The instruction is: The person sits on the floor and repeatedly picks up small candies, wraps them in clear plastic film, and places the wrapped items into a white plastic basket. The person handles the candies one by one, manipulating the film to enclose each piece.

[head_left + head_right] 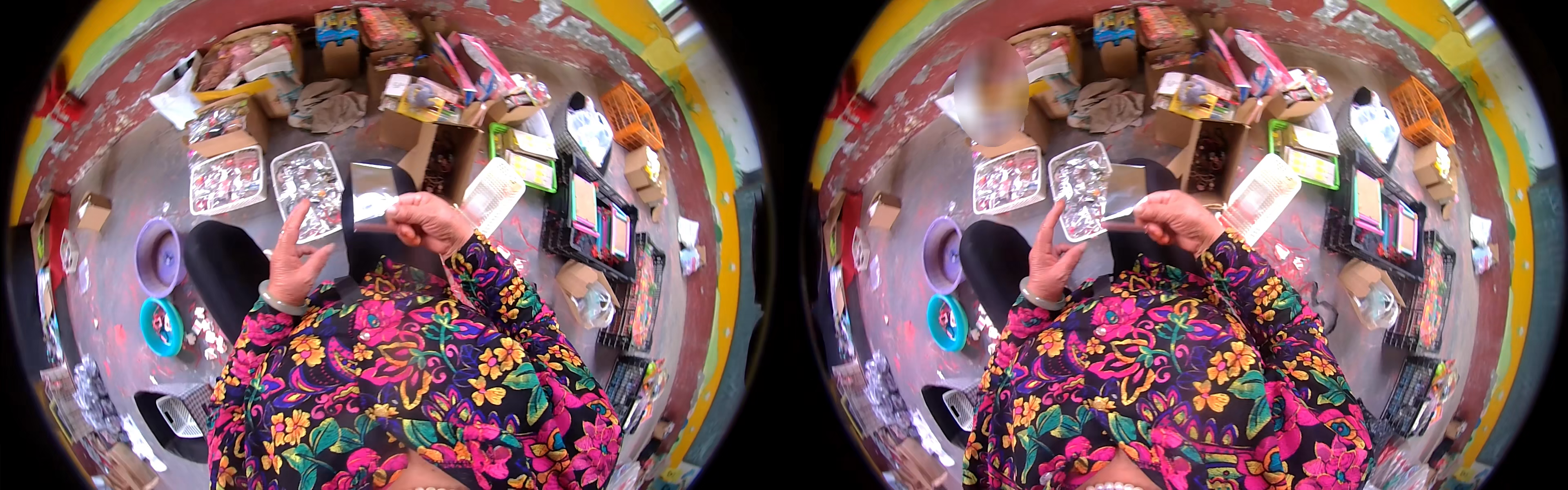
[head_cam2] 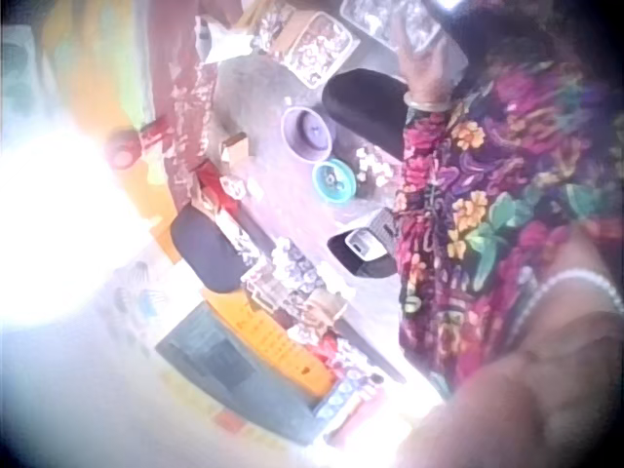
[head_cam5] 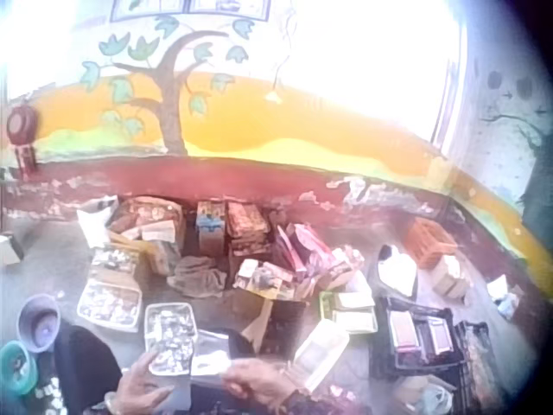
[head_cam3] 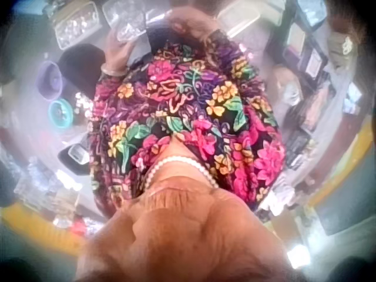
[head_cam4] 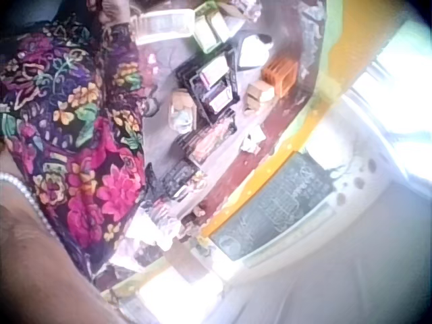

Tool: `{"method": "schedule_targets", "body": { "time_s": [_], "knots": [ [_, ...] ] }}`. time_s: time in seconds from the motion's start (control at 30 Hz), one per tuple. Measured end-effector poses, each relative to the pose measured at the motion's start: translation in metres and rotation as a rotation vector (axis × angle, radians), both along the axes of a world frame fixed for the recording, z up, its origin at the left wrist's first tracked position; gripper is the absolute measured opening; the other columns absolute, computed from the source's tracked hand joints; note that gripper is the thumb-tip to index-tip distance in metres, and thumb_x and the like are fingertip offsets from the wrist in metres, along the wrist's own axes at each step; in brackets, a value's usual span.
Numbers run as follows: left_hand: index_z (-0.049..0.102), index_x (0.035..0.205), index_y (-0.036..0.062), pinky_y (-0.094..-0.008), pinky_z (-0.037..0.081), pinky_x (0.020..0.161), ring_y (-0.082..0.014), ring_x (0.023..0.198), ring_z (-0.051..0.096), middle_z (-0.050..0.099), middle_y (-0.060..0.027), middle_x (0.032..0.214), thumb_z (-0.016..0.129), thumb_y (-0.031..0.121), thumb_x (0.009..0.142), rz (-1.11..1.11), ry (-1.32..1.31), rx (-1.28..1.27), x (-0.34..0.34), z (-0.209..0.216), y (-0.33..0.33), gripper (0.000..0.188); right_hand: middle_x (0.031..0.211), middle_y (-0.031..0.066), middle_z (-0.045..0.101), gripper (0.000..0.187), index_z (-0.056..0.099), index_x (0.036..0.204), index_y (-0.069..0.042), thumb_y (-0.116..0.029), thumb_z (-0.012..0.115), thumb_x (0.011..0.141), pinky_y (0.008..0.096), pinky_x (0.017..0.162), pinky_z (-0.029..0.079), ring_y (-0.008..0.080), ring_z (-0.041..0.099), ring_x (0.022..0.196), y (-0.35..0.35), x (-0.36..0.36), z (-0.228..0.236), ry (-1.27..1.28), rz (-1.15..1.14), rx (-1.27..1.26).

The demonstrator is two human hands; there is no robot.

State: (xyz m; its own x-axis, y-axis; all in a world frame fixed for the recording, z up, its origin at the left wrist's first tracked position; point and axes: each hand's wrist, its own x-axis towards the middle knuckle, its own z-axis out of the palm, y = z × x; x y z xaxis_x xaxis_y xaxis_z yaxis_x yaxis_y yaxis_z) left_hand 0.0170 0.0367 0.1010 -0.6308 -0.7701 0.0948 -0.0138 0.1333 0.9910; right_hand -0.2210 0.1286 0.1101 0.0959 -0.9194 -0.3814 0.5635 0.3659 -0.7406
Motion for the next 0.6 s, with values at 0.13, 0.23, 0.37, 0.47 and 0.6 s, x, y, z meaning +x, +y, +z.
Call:
{"method": "schedule_targets", "body": {
  "time_s": [0.13,0.23,0.37,0.47,0.6],
  "knots": [
    [0.041,0.128,0.0040,-0.0224,0.050,0.069,-0.0255,0.124,0.036,0.029,-0.0184,0.138,0.064,-0.008,0.068,-0.002,0.079,-0.372,0.004,0.012,-0.002,0.066,0.052,-0.0006,0.049,0.021,0.055,0.074,-0.002,-0.020,0.058,0.085,0.0187,0.039,0.033,0.0063,0.044,0.041,-0.025,0.044,-0.007,-0.139,0.182,0.068],
    [0.055,0.115,0.0048,-0.0230,0.051,0.070,-0.0273,0.122,0.039,0.032,-0.0185,0.135,0.063,-0.009,0.069,-0.053,-0.005,-0.479,0.013,0.015,-0.005,0.048,0.051,-0.0002,0.047,0.025,0.053,0.073,-0.003,-0.024,0.055,0.087,0.0191,0.039,0.033,0.0069,0.044,0.041,-0.031,0.059,-0.014,-0.138,0.279,0.085],
    [0.061,0.103,0.0020,-0.0257,0.051,0.070,-0.0205,0.100,0.056,0.054,-0.0132,0.114,0.059,-0.005,0.078,-0.048,-0.042,-0.265,0.021,-0.007,-0.005,0.027,0.051,0.0005,0.048,0.028,0.054,0.073,-0.003,-0.027,0.053,0.089,0.0194,0.038,0.033,0.0080,0.044,0.040,-0.034,0.063,-0.022,-0.125,0.323,0.136],
    [0.061,0.100,0.0006,-0.0255,0.050,0.064,-0.0155,0.082,0.062,0.063,-0.0104,0.097,0.055,0.005,0.084,0.077,-0.015,0.275,0.019,-0.016,-0.008,0.017,0.053,0.0015,0.051,0.031,0.055,0.074,-0.003,-0.029,0.051,0.090,0.0193,0.037,0.033,0.0083,0.046,0.040,-0.032,0.059,-0.014,0.111,0.169,0.192],
    [0.059,0.101,0.0023,-0.0194,0.045,0.056,-0.0146,0.085,0.063,0.065,-0.0084,0.092,0.055,0.014,0.086,0.099,0.036,0.783,0.021,-0.018,-0.017,0.019,0.067,0.0001,0.057,0.022,0.059,0.087,-0.003,-0.025,0.060,0.085,0.0177,0.046,0.040,0.0050,0.053,0.058,-0.036,0.065,-0.015,0.315,-0.046,-0.075]
  ]
}}
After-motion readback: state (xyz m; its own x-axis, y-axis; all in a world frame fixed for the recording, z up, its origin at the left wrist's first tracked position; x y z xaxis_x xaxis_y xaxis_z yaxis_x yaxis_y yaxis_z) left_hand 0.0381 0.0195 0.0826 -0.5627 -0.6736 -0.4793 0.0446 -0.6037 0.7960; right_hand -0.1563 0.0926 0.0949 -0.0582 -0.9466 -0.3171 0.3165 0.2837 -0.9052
